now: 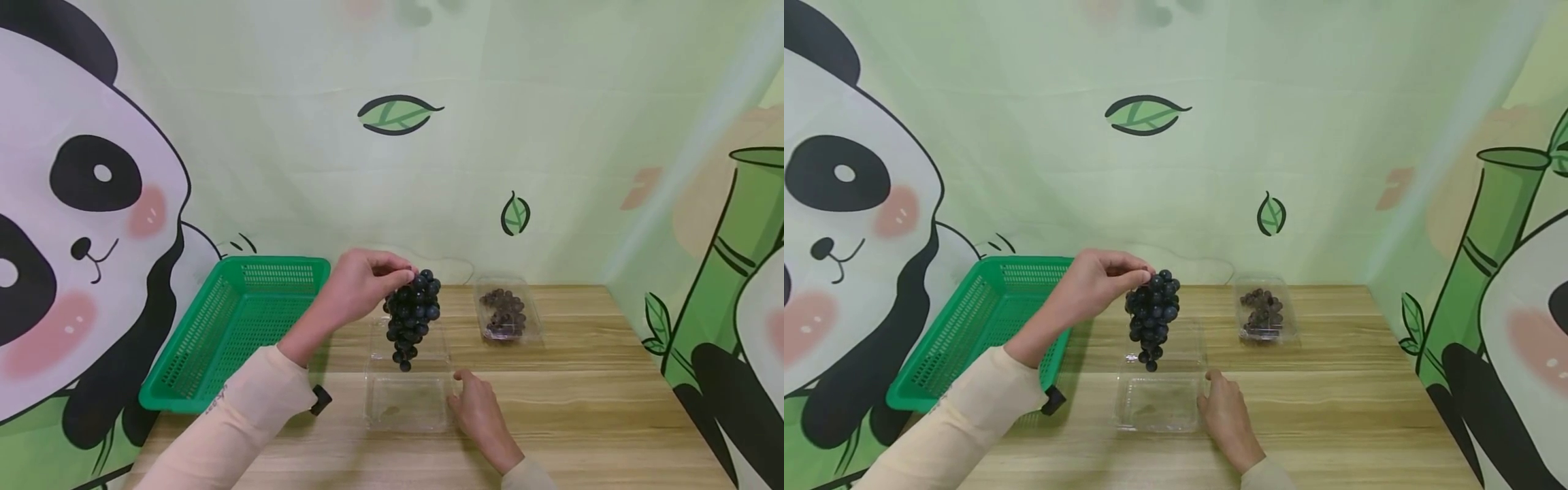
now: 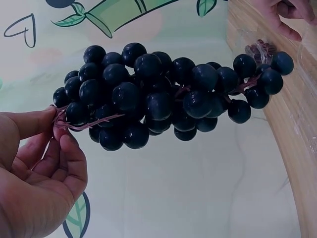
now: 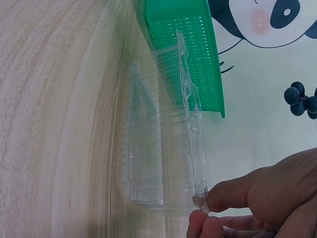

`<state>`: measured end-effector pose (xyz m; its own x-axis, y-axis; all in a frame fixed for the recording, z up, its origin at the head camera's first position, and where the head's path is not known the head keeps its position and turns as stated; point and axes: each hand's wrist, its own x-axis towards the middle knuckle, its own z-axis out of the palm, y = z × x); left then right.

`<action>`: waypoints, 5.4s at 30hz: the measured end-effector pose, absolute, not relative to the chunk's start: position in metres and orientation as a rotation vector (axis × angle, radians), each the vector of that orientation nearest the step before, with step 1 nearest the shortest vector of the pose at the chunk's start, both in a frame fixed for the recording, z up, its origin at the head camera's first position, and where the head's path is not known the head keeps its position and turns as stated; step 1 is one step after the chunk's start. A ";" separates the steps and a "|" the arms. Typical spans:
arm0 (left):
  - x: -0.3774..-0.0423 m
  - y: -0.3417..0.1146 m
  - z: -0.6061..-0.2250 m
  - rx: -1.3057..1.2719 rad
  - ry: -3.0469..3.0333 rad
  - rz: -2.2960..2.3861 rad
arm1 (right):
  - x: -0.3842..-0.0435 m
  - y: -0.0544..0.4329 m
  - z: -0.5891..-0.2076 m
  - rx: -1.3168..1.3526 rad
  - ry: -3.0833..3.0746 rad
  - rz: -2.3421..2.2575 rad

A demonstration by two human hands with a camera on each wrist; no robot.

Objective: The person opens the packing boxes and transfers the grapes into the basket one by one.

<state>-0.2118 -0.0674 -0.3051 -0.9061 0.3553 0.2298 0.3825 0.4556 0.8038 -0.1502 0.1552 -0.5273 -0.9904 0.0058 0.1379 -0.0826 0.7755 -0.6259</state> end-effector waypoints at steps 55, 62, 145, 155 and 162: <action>-0.203 -0.144 -0.314 -0.518 -2.652 -1.460 | -0.146 0.152 -0.527 0.079 -2.847 0.966; -0.200 -0.156 -0.316 -0.451 -2.673 -1.444 | -0.146 0.152 -0.528 0.082 -2.844 0.952; -0.176 -0.305 -0.319 0.064 -2.670 -1.190 | -0.148 0.153 -0.529 0.101 -2.827 0.965; -0.173 -0.322 -0.325 0.173 -2.694 -1.142 | -0.148 0.153 -0.528 0.095 -2.848 0.967; -0.173 -0.331 -0.329 0.250 -2.679 -1.164 | -0.149 0.153 -0.529 0.102 -2.846 0.951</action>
<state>-0.1727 -0.3306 -0.3289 -0.9636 -0.2373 0.1235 -0.0716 0.6735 0.7358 -0.1491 0.1529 -0.5287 -0.9881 -0.0203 0.1527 -0.1081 0.7979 -0.5930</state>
